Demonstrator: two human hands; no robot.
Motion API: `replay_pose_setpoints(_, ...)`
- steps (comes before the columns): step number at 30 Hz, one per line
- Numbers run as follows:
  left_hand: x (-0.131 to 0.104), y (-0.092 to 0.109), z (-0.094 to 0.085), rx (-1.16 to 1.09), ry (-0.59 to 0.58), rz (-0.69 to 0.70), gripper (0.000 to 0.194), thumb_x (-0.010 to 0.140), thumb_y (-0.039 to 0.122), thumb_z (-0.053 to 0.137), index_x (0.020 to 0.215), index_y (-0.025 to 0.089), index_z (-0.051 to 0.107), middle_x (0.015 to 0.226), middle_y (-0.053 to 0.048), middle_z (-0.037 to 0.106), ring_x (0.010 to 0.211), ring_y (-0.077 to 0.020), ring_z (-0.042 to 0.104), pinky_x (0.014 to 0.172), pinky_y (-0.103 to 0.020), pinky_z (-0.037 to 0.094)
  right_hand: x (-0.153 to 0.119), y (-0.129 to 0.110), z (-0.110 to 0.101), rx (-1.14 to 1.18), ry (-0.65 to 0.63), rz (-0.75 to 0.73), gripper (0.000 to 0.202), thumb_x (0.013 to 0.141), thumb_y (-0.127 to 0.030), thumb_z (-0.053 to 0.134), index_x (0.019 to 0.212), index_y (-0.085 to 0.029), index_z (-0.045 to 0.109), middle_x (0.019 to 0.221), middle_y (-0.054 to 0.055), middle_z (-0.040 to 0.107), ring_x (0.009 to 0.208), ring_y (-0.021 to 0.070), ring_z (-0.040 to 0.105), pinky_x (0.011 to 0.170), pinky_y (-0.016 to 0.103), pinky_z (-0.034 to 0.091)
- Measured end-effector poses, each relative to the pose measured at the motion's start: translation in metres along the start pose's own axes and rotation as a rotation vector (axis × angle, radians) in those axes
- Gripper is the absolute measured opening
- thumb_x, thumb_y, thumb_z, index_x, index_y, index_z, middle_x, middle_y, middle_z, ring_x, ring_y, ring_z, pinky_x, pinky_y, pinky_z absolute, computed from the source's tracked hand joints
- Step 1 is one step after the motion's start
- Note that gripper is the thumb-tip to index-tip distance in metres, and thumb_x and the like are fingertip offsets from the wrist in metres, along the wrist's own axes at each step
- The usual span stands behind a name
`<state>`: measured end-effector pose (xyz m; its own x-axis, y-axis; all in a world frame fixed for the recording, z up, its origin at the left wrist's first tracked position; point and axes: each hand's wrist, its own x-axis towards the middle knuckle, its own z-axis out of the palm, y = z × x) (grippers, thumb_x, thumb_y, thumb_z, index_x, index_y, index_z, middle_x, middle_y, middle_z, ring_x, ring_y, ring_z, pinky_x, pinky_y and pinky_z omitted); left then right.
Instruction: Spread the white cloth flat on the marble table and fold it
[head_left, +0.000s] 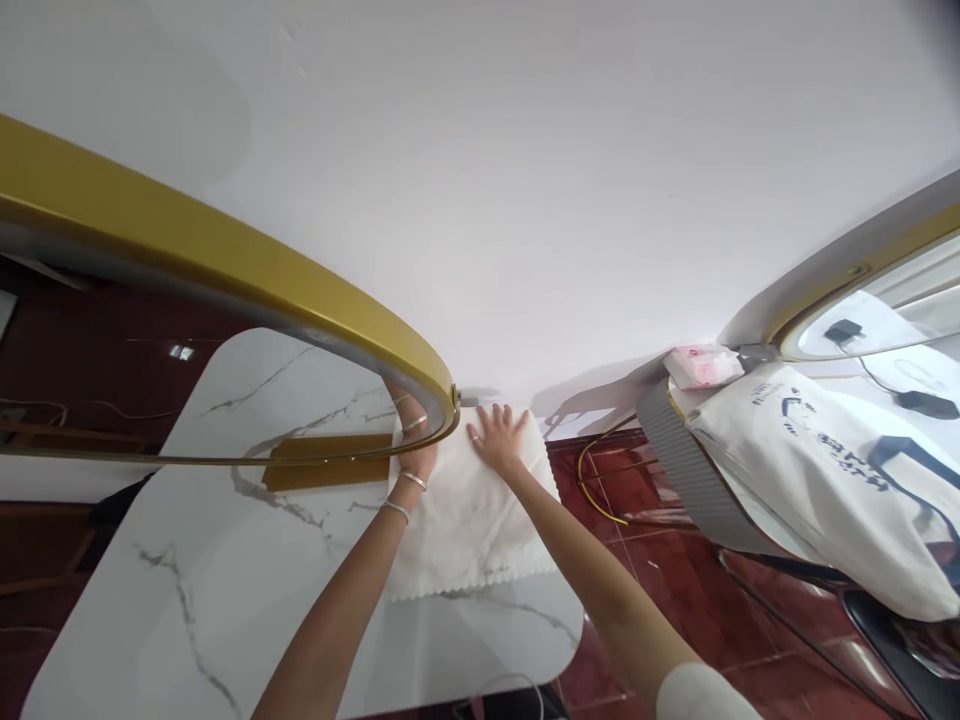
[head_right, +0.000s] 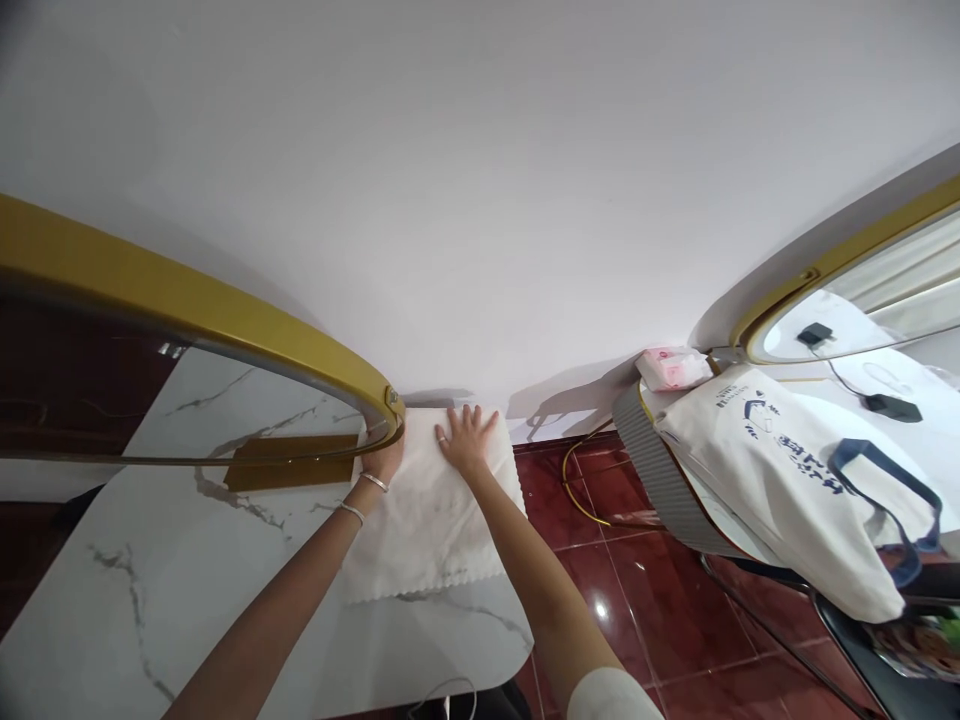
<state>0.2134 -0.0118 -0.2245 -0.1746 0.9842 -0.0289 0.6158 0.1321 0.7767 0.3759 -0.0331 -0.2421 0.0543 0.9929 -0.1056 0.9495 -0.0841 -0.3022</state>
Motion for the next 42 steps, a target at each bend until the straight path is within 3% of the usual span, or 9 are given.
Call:
replay_pose_setpoints(6, -0.067, -0.027, -0.008, 0.454, 0.103, 0.276, 0.038, 0.094, 0.026, 0.042, 0.124, 0.012, 0.059, 0.138, -0.018, 0.054, 0.142, -0.0355, 0.029, 0.116, -0.060, 0.018, -0.049, 0.005, 0.019, -0.065, 0.137, -0.070, 0.060, 0.098, -0.049, 0.028, 0.152, -0.022, 0.027, 0.161, 0.011, 0.017, 0.148, 0.0315, 0.007, 0.113, 0.062, -0.004)
replay_pose_setpoints(11, -0.101, -0.046, -0.006, 0.601, 0.081, 0.446, 0.050, 0.091, 0.008, 0.031, 0.138, 0.008, 0.048, 0.149, -0.019, 0.042, 0.144, -0.0293, 0.027, 0.115, -0.051, 0.028, -0.106, 0.007, 0.037, -0.106, 0.209, -0.132, 0.063, 0.097, -0.048, 0.033, 0.154, -0.025, 0.020, 0.161, 0.010, 0.014, 0.149, 0.0318, 0.003, 0.114, 0.061, -0.002)
replay_pose_setpoints(14, -0.087, -0.035, 0.001, 0.626, 0.016, 0.444, 0.046, 0.094, 0.016, 0.034, 0.138, 0.014, 0.050, 0.145, -0.017, 0.048, 0.140, -0.0309, 0.035, 0.114, -0.053, 0.028, -0.103, 0.001, 0.039, -0.105, 0.208, -0.098, 0.064, 0.097, -0.050, 0.034, 0.154, -0.025, 0.020, 0.161, 0.011, 0.014, 0.148, 0.0333, 0.002, 0.112, 0.064, -0.003)
replay_pose_setpoints(19, -0.034, 0.001, 0.021, 0.626, -0.002, 0.307, 0.062, 0.087, 0.052, 0.055, 0.138, 0.017, 0.051, 0.143, -0.020, 0.048, 0.137, -0.0410, 0.036, 0.111, -0.059, 0.027, -0.048, -0.003, 0.029, -0.065, 0.150, -0.075, 0.065, 0.096, -0.054, 0.034, 0.153, -0.026, 0.024, 0.161, 0.011, 0.014, 0.148, 0.0339, 0.006, 0.111, 0.065, -0.003)
replay_pose_setpoints(24, -0.014, 0.020, 0.041, 0.539, -0.092, 0.369, 0.047, 0.094, 0.035, 0.047, 0.138, 0.019, 0.052, 0.146, -0.015, 0.047, 0.138, -0.0337, 0.037, 0.114, -0.051, 0.026, -0.010, 0.018, 0.011, -0.032, 0.152, -0.090, 0.059, 0.096, -0.054, 0.037, 0.147, -0.024, 0.038, 0.157, 0.011, 0.030, 0.145, 0.0305, 0.021, 0.116, 0.058, 0.005)
replay_pose_setpoints(30, -0.115, -0.009, 0.022, 0.571, -0.015, 0.439, 0.053, 0.094, 0.043, 0.047, 0.143, 0.023, 0.045, 0.156, -0.017, 0.029, 0.145, -0.0356, 0.023, 0.114, -0.062, 0.017, -0.084, 0.048, 0.012, -0.050, 0.308, -0.099, 0.047, 0.099, -0.040, 0.037, 0.139, -0.018, 0.050, 0.150, 0.014, 0.040, 0.143, 0.0292, 0.027, 0.115, 0.050, 0.021)
replay_pose_setpoints(36, -0.227, -0.052, -0.015, 0.607, -0.018, 0.486, 0.055, 0.093, 0.037, 0.047, 0.146, 0.027, 0.040, 0.159, -0.012, 0.024, 0.146, -0.0329, 0.021, 0.115, -0.060, 0.017, -0.215, 0.044, 0.030, -0.121, 0.270, -0.201, 0.072, 0.094, -0.046, 0.044, 0.155, -0.017, 0.017, 0.160, 0.014, 0.016, 0.147, 0.0338, 0.015, 0.116, 0.051, 0.020)
replay_pose_setpoints(39, -0.227, -0.053, -0.013, 0.617, -0.018, 0.498, 0.054, 0.093, 0.036, 0.047, 0.145, 0.026, 0.041, 0.159, -0.012, 0.024, 0.146, -0.0333, 0.022, 0.115, -0.060, 0.018, -0.221, 0.045, 0.033, -0.133, 0.265, -0.182, 0.075, 0.094, -0.049, 0.044, 0.155, -0.018, 0.015, 0.160, 0.015, 0.015, 0.147, 0.0337, 0.015, 0.116, 0.051, 0.019)
replay_pose_setpoints(42, -0.189, -0.040, 0.000, 0.611, -0.029, 0.502, 0.053, 0.092, 0.038, 0.049, 0.144, 0.025, 0.044, 0.158, -0.014, 0.027, 0.146, -0.0330, 0.021, 0.115, -0.058, 0.019, -0.178, 0.053, 0.026, -0.143, 0.246, -0.159, 0.071, 0.094, -0.049, 0.044, 0.153, -0.016, 0.025, 0.159, 0.017, 0.019, 0.147, 0.0343, 0.015, 0.116, 0.052, 0.018)
